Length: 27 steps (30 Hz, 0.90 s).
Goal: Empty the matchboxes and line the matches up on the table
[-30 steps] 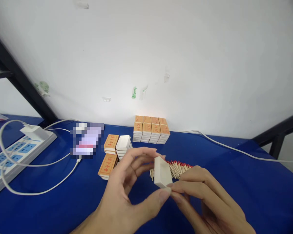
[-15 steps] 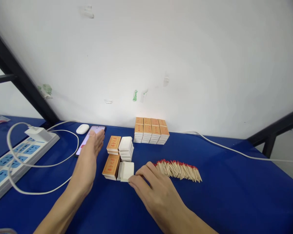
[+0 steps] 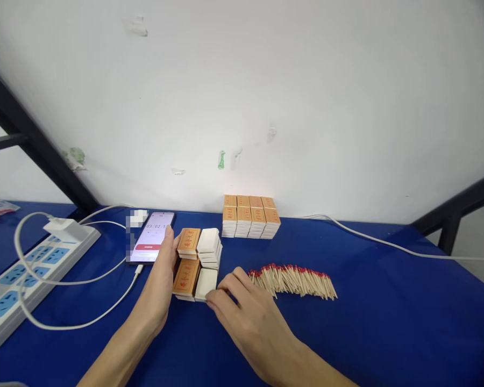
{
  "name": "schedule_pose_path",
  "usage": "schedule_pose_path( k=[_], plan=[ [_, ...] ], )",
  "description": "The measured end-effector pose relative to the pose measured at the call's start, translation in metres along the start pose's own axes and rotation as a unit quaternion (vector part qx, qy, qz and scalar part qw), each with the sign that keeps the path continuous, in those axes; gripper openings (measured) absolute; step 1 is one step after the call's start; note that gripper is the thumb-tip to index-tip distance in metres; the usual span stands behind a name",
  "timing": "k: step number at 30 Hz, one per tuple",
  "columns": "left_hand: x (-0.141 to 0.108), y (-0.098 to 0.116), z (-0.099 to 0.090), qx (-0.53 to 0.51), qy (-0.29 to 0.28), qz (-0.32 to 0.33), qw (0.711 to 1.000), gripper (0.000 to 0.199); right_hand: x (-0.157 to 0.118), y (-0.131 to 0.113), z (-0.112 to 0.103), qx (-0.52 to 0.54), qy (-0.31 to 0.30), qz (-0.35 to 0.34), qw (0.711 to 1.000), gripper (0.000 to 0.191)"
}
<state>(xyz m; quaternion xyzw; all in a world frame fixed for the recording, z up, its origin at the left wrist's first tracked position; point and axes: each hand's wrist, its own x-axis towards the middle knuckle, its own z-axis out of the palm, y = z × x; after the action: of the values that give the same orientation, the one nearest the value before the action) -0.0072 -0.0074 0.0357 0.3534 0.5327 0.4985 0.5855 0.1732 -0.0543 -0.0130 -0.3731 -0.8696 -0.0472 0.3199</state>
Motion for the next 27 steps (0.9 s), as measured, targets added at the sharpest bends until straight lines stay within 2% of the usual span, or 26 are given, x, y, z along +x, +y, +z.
schedule_pose_path(
  k=[3, 7, 10, 11, 13, 14, 15, 16, 17, 18, 19, 20, 21, 22, 23, 26, 27],
  plan=[
    [0.0, -0.001, -0.001, 0.002, 0.001, -0.008, 1.0, 0.079, 0.003, 0.0, 0.001, -0.001, 0.007, 0.0, 1.0, 0.016],
    [0.004, -0.003, -0.005, 0.002, 0.022, -0.02, 1.0, 0.089, 0.006, -0.001, -0.007, 0.027, 0.048, 0.011, 0.998, 0.013],
    [0.008, -0.004, -0.008, 0.021, 0.047, 0.015, 0.999, 0.093, 0.006, 0.007, -0.023, 0.057, 0.078, 0.025, 0.995, 0.009],
    [0.008, -0.005, -0.008, 0.035, 0.059, 0.053, 0.996, 0.091, 0.006, 0.012, -0.029, 0.064, 0.085, 0.03, 0.994, 0.007],
    [0.004, -0.005, -0.004, 0.072, 0.105, 0.188, 0.974, 0.076, 0.002, 0.027, -0.044, 0.073, 0.098, 0.047, 0.991, 0.009],
    [-0.001, -0.005, 0.0, 0.088, 0.132, 0.276, 0.948, 0.064, 0.0, 0.036, -0.051, 0.076, 0.103, 0.059, 0.99, 0.012],
    [-0.008, -0.006, 0.005, 0.103, 0.171, 0.374, 0.906, 0.05, -0.004, 0.045, -0.057, 0.083, 0.114, 0.066, 0.988, 0.013],
    [-0.015, -0.008, 0.011, 0.094, 0.21, 0.459, 0.858, 0.043, -0.008, 0.053, -0.062, 0.09, 0.131, 0.076, 0.984, 0.015],
    [-0.024, -0.01, 0.018, 0.105, 0.211, 0.524, 0.818, 0.044, -0.012, 0.06, -0.067, 0.103, 0.14, 0.092, 0.98, 0.016],
    [-0.032, -0.014, 0.026, 0.139, 0.169, 0.581, 0.784, 0.046, -0.016, 0.066, -0.07, 0.119, 0.145, 0.118, 0.975, 0.017],
    [-0.038, -0.019, 0.035, 0.209, 0.063, 0.588, 0.779, 0.045, -0.021, 0.071, -0.072, 0.139, 0.153, 0.149, 0.967, 0.018],
    [-0.044, -0.025, 0.046, 0.259, -0.044, 0.598, 0.757, 0.04, -0.024, 0.074, -0.074, 0.164, 0.156, 0.177, 0.958, 0.019],
    [-0.047, -0.033, 0.057, 0.304, -0.156, 0.607, 0.718, 0.034, -0.027, 0.076, -0.075, 0.191, 0.156, 0.196, 0.949, 0.021],
    [-0.049, -0.041, 0.069, 0.336, -0.211, 0.608, 0.688, 0.026, -0.03, 0.076, -0.077, 0.218, 0.153, 0.204, 0.942, 0.023],
    [-0.049, -0.049, 0.082, 0.355, -0.241, 0.616, 0.66, 0.02, -0.031, 0.076, -0.079, 0.242, 0.143, 0.202, 0.938, 0.023],
    [-0.046, -0.073, 0.114, 0.453, -0.298, 0.603, 0.585, 0.017, -0.03, 0.068, -0.089, 0.285, 0.081, 0.156, 0.942, 0.023],
    [-0.045, -0.08, 0.12, 0.47, -0.306, 0.594, 0.577, 0.015, -0.029, 0.064, -0.092, 0.289, 0.055, 0.138, 0.946, 0.024]
  ],
)
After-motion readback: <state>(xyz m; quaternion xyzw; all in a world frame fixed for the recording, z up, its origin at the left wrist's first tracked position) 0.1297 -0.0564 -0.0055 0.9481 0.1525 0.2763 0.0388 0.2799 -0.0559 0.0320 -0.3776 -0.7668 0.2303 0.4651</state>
